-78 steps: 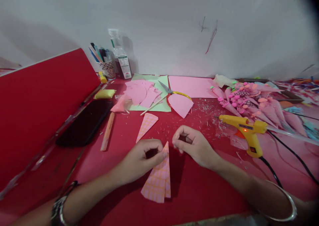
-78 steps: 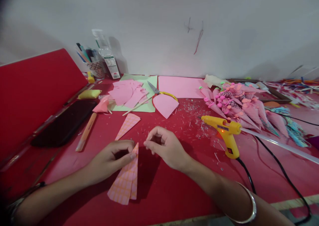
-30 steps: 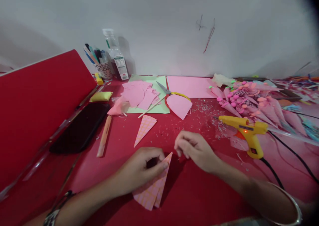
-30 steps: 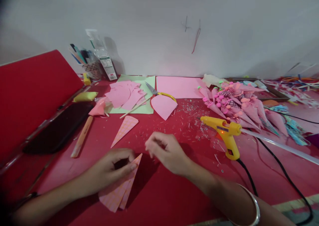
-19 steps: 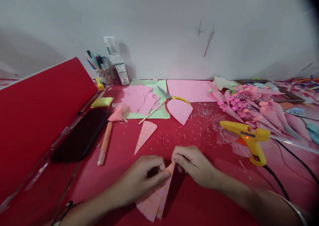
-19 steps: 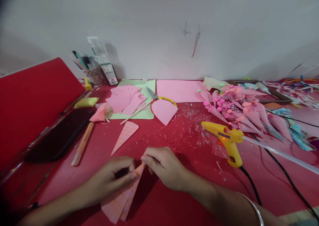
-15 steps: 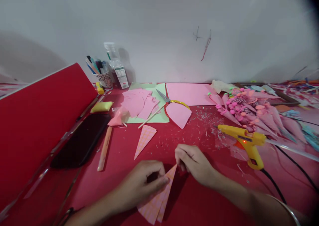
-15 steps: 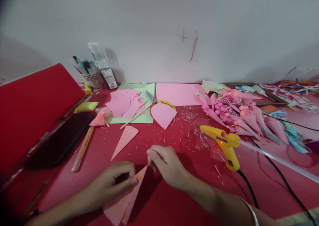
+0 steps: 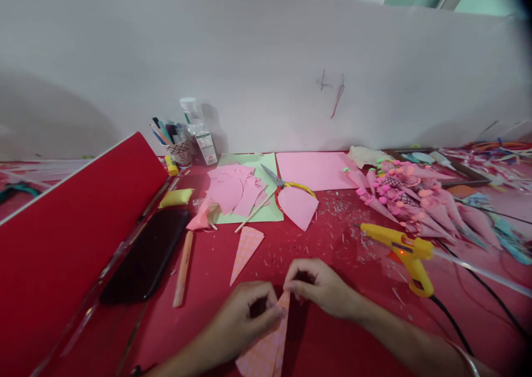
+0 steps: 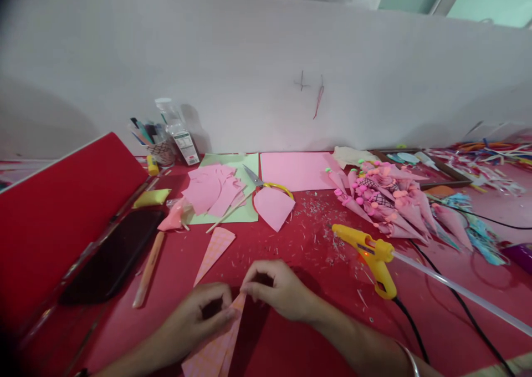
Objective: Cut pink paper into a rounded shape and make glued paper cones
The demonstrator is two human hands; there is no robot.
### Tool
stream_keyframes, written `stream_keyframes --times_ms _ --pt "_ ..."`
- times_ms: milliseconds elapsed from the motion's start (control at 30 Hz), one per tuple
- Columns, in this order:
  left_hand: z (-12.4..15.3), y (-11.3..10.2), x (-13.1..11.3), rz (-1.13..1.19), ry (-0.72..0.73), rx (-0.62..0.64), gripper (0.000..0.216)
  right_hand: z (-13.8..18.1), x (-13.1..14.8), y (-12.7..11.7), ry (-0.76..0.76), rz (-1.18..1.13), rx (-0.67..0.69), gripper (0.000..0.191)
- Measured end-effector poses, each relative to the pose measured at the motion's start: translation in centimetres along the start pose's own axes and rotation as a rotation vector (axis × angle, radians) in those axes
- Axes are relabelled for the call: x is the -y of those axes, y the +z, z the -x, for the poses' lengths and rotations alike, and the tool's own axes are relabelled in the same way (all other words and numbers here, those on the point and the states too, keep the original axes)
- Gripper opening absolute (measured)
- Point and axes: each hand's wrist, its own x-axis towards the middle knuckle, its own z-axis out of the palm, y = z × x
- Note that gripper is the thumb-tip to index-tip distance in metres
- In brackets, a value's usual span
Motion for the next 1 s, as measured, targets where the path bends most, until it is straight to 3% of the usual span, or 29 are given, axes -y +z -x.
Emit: stream_keyframes --times_ms 267,433,600,733,800,900,1000 --pt "-0.1 -0.6 -0.3 0.017 -0.023 0.036 0.025 -0.2 0.1 0.0 -0.032 0.163 -0.087 0.029" --pt "0.1 -1.0 -0.6 0.078 0.02 0.064 0.03 -0.6 -0.2 -0.3 0.035 0.067 -0.167 0.042" --pt "0.0 -1.4 -0.2 0.206 0.01 -0.051 0.028 -1.1 -0.1 -0.3 0.015 0.069 -0.127 0.058" --pt "-0.2 -2.2 0.3 0.255 0.052 -0.275 0.023 -0.9 0.9 0.7 -0.075 0.014 0.075 0.05" --pt "-0.1 -2.6 0.3 0.27 0.052 -0.356 0.02 -0.7 1.3 1.8 -0.106 0.033 0.107 0.038" --pt "0.1 -3.2 0.2 0.287 0.066 -0.392 0.019 -0.7 1.6 3.2 -0.058 0.074 0.055 0.021" --pt "0.3 -4.0 0.0 0.25 0.081 -0.383 0.017 -0.8 2.0 3.5 -0.034 0.13 -0.068 0.017"
